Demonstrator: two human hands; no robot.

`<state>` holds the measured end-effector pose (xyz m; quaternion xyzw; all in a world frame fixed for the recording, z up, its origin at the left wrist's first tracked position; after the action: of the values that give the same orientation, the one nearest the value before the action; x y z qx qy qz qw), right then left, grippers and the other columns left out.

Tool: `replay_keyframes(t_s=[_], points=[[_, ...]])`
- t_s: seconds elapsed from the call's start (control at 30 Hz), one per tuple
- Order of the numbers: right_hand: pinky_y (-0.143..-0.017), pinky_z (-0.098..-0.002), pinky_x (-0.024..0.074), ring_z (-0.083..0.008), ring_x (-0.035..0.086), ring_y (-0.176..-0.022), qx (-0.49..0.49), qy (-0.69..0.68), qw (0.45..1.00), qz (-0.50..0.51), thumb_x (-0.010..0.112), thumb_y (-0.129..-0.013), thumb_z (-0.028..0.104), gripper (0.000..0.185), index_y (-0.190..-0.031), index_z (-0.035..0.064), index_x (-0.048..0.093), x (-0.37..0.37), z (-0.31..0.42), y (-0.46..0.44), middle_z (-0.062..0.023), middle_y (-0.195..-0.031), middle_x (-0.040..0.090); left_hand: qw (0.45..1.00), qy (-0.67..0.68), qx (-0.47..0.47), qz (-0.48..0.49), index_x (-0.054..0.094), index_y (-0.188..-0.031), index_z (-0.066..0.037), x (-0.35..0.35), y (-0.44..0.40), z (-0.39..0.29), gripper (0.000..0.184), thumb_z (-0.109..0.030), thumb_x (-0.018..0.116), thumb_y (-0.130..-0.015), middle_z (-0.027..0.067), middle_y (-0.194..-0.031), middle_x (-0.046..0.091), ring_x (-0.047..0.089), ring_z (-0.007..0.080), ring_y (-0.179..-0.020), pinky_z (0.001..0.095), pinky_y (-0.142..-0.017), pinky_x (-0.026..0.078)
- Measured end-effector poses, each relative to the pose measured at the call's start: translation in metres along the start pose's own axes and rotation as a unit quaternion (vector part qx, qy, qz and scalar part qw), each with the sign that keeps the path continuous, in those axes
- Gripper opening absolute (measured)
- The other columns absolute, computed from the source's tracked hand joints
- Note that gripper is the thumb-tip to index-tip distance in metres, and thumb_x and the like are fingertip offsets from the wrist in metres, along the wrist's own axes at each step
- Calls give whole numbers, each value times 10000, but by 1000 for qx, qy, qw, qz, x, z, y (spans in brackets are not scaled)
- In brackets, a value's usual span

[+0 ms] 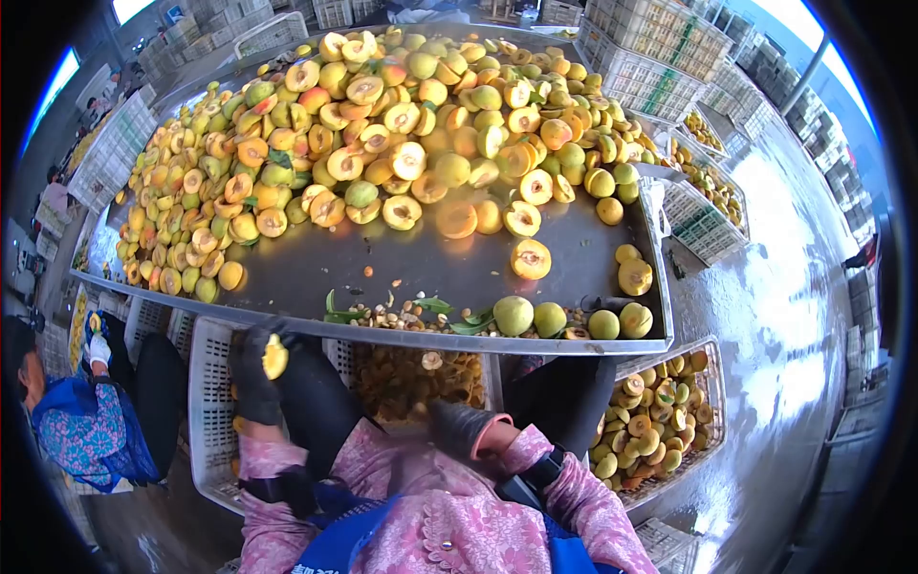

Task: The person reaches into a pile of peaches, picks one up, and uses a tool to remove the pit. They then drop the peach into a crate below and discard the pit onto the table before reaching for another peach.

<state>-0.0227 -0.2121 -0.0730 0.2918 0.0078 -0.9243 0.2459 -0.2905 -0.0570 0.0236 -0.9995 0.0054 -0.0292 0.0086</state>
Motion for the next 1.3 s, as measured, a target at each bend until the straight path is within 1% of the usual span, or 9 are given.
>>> replay_keyframes(t_s=[0.13, 0.37, 0.5, 0.63, 0.8, 0.9, 1.03, 1.23, 1.3], points=[[-623, -408, 434, -349, 565, -705, 69, -78, 995, 6, 609, -771, 171, 269, -946, -6, 505, -31, 25, 4, -215, -764, 541, 885, -453, 57, -88, 582, -1054, 14, -58, -27, 14, 269, -118, 604, -820, 126, -1001, 621, 607, 211, -894, 313, -805, 478], [-622, -434, 431, -391, 563, -742, 89, -141, 985, -39, 578, -801, 178, 262, -970, -1, 488, -42, -2, 32, -229, -782, 561, 909, -221, 159, 315, 550, -1143, -32, 227, -53, -39, 337, -30, 583, -807, 85, -1026, 619, 590, 167, -904, 272, -818, 476], [-613, -421, 419, -375, 540, -707, 45, -109, 987, -106, 575, -814, 218, 276, -967, 6, 485, -6, -45, 49, -213, -778, 528, 685, -320, 425, 498, 496, -1236, -84, 362, -50, 1, 463, -72, 551, -776, 139, -1264, 492, 442, 288, -1184, 371, -1015, 339], [-595, -414, 426, -366, 557, -697, 119, -95, 985, -83, 580, -825, 281, 318, -978, 13, 503, -15, -41, 59, -212, -776, 541, 483, -521, 336, 618, 510, -1207, -99, 399, -55, 42, 476, -77, 586, -738, 152, -1201, 533, 504, 296, -1121, 366, -959, 389], [-687, -424, 460, -379, 577, -795, 166, -72, 982, -51, 622, -802, 366, 483, -1096, 5, 494, -55, -7, 65, -238, -903, 569, 715, -496, 150, 470, 524, -1079, -45, 344, -72, 22, 406, -143, 670, -713, 160, -945, 619, 605, 295, -904, 376, -780, 479], [-509, -293, 425, -137, 543, -596, 133, -312, 923, -181, 592, -857, 181, 213, -1012, 43, 545, -58, -2, 63, -45, -751, 583, 870, -220, -47, 439, 492, -1142, -22, 289, -73, 29, 478, -113, 684, -713, 122, -989, 611, 597, 194, -910, 307, -781, 486], [-496, -219, 419, -60, 505, -571, 174, -457, 856, -170, 568, -880, 177, 209, -1046, 52, 538, -91, 44, 61, 0, -724, 561, 891, 105, -163, 412, 522, -1115, 19, 231, -21, -10, 361, -34, 616, -771, 144, -1098, 575, 573, 189, -974, 297, -861, 466], [-803, -304, 451, -192, 520, -989, 204, -375, 899, -95, 509, -895, 117, 360, -1225, 7, 416, -98, 76, 41, -156, -1072, 516, 910, -59, 162, 376, 498, -1147, 31, 178, 43, -24, 345, -16, 576, -814, 123, -1062, 581, 564, 199, -1001, 307, -885, 460], [-850, -321, 426, -213, 509, -1020, 116, -308, 930, -162, 515, -893, 115, 370, -1229, 4, 405, -89, 75, 37, -153, -1075, 519, 939, -31, 110, 325, 515, -1120, 23, 158, 43, 27, 292, -19, 560, -835, 139, -1057, 580, 558, 219, -1010, 316, -900, 446]])
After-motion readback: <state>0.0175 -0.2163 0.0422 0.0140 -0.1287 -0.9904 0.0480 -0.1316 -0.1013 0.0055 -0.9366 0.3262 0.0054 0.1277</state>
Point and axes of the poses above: each hand's wrist, its own y-axis away from the middle knuckle, its own x-axis out of the palm, z = x × y, the point moved 3 cm from there along -y, towards the middle knuckle
